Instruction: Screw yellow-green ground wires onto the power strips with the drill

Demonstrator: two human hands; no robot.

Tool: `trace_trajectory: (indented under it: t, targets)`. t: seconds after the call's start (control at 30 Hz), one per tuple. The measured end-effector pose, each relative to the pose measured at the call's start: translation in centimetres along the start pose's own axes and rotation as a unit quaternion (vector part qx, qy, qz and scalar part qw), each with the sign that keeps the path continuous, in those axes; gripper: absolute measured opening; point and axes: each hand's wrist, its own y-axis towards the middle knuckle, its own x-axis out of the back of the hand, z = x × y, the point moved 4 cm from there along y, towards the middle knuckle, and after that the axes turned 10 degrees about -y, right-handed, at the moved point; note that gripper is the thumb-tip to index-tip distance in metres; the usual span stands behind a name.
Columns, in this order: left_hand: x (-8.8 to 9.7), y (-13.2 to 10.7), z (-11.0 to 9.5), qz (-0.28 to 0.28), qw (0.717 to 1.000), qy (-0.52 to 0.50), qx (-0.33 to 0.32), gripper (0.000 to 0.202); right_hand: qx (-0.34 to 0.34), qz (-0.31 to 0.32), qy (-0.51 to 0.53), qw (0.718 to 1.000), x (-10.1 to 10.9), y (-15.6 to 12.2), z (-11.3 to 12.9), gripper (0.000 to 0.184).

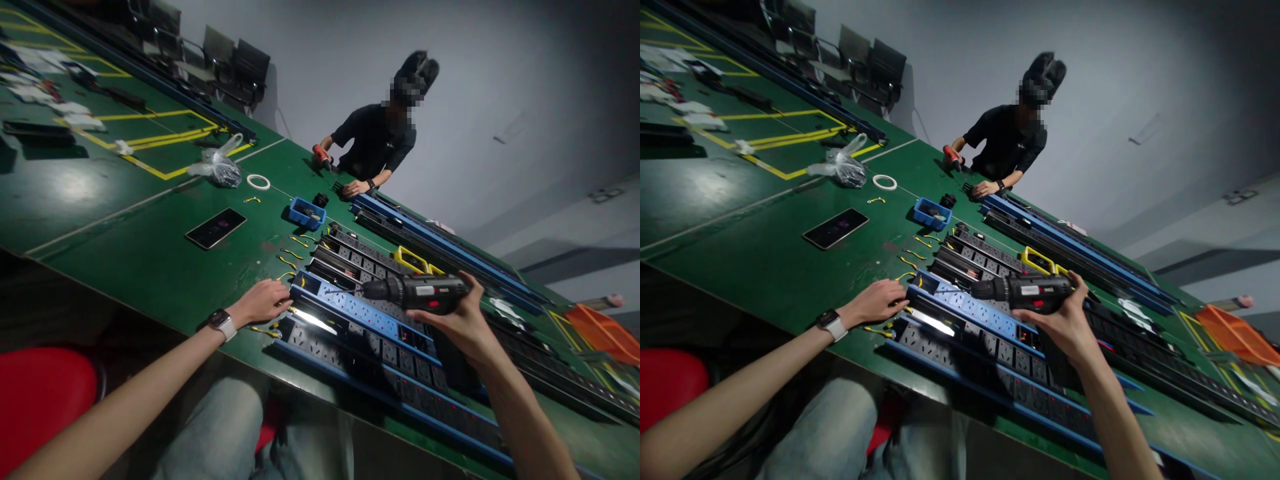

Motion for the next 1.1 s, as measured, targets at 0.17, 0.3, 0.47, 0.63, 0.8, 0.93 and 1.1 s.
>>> trace_trajectory:
  t: [0.17,0.3,0.47,0.63,0.8,0.93,1.1]
  targets:
    - [0.6,-0.3,0.2,-0.061,0.997,-0.036,0.013,0.027,-0.262,0.120,0.099,0.952,-0.4,-4.7,-5.0,0.136]
    - [2.5,0.1,1.3,-0.158,0.977,-0.111,0.091,0.019,-0.297,0.172,0.143,0.928,-0.7,-8.6,-8.2,0.119]
    - [3.0,3.0,3.0,-0.101,0.985,-0.040,0.132,0.030,-0.266,0.193,0.271,0.905,-3.0,-13.4,-10.9,0.127]
    - [1.6,4.6,4.6,-0.032,0.989,-0.022,0.144,0.017,-0.284,0.176,0.310,0.890,-5.2,-16.4,-11.8,0.120]
    - [1.7,2.7,5.0,-0.037,0.982,-0.099,0.156,0.017,-0.299,0.144,0.338,0.881,-5.9,-17.3,-12.2,0.113]
    - [2.2,1.8,4.7,-0.077,0.942,-0.255,0.203,0.023,-0.315,0.123,0.342,0.877,-6.1,-17.7,-12.2,0.105]
    - [2.2,2.5,3.7,-0.091,0.918,-0.321,0.215,0.031,-0.308,0.109,0.312,0.892,-6.4,-18.1,-12.6,0.102]
